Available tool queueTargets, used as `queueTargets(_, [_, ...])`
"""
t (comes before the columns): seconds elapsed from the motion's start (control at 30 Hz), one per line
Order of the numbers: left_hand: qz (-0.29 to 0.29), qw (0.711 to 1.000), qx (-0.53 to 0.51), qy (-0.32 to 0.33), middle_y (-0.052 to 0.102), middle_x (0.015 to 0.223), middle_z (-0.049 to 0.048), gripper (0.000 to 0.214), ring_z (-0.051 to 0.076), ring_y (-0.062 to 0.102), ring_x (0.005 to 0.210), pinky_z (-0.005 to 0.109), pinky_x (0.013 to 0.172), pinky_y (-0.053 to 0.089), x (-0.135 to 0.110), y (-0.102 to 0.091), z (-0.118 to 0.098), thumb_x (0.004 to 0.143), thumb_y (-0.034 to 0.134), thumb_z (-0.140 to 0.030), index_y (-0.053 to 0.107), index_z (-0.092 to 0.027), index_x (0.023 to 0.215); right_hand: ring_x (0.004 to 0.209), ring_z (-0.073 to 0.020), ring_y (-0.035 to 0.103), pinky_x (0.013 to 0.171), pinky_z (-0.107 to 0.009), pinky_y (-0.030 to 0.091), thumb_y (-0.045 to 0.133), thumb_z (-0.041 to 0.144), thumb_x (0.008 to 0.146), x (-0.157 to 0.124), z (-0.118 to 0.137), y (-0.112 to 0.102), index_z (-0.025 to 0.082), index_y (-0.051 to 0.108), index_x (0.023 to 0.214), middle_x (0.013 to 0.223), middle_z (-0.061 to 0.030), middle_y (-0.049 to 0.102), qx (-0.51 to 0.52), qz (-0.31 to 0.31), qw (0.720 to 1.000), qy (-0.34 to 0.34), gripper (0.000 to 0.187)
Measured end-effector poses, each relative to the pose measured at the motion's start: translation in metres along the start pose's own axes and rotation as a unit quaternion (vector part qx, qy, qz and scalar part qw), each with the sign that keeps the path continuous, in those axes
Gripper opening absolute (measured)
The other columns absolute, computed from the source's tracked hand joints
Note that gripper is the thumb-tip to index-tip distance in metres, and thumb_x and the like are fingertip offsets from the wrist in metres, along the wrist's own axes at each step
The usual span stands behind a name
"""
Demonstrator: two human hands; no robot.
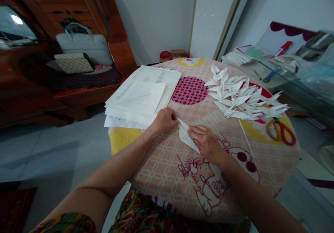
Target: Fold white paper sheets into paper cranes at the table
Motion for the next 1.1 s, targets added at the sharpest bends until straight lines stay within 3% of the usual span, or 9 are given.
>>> queueTargets(0.2, [0.008, 0.997, -0.074, -0.005, 0.067, 0.075, 0.0023, 0.02, 0.015, 0.06, 0.066, 0.025, 0.067, 0.046, 0.001, -0.006, 0.005, 0.067, 0.065, -0.014, 0.067, -0.015, 0.087, 0.117, -0.0282, 0.056, 0.101, -0.044, 0.047, 0.042, 0.007, 0.089, -0.002, -0.001, 0.004, 0.012, 0.067, 0.118, 0.125, -0.0166, 0.066, -0.018, 0.01, 1.0, -0.008, 0.039])
queueTargets(0.43, [-0.055, 0.988, -0.146, -0.013, 0.07, 0.08, 0.0025, 0.02, 0.013, 0.06, 0.064, 0.023, 0.062, 0.045, 0.002, -0.01, 0.011, 0.079, 0.053, -0.017, 0.067, -0.015, 0.093, 0.12, -0.0281, 0.053, 0.103, -0.045, 0.046, 0.041, 0.004, 0.088, -0.001, -0.002, 0.008, 0.009, 0.063, 0.128, 0.132, -0.017, 0.064, -0.025, 0.025, 0.999, -0.015, 0.046])
queueTargets(0.63, [-0.066, 0.993, -0.077, 0.06, 0.068, 0.096, 0.0059, 0.025, 0.019, 0.064, 0.083, 0.031, 0.078, 0.051, 0.003, 0.001, -0.01, 0.078, 0.07, -0.036, 0.067, -0.017, 0.094, 0.12, -0.0283, 0.051, 0.102, -0.045, 0.047, 0.043, 0.004, 0.089, 0.002, -0.001, 0.01, 0.01, 0.06, 0.134, 0.138, -0.0169, 0.059, -0.037, 0.046, 0.998, -0.018, 0.049])
queueTargets(0.87, [-0.029, 0.997, 0.025, 0.063, 0.064, 0.106, 0.0073, 0.035, 0.024, 0.063, 0.097, 0.036, 0.087, 0.051, 0.003, 0.011, -0.021, 0.075, 0.074, -0.036, 0.064, -0.019, 0.104, 0.119, -0.029, 0.05, 0.102, -0.045, 0.046, 0.043, 0.007, 0.093, 0.002, -0.004, 0.016, 0.008, 0.057, 0.137, 0.14, -0.0178, 0.057, -0.05, 0.052, 0.997, -0.019, 0.047])
queueTargets(1.1, [-0.036, 0.996, 0.009, 0.081, 0.065, 0.101, 0.0058, 0.029, 0.02, 0.063, 0.088, 0.034, 0.083, 0.05, 0.006, 0.012, -0.017, 0.076, 0.073, -0.029, 0.064, -0.018, 0.101, 0.118, -0.0289, 0.052, 0.099, -0.046, 0.048, 0.044, 0.006, 0.091, 0.002, -0.003, 0.013, 0.011, 0.058, 0.136, 0.136, -0.0177, 0.06, -0.035, 0.048, 0.998, -0.027, 0.048])
Point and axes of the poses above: each hand's wrist, its own x-axis towards the middle knuckle, its own y-axis out of the palm, z = x × y, the point moved 10 cm from there along x, towards the middle knuckle
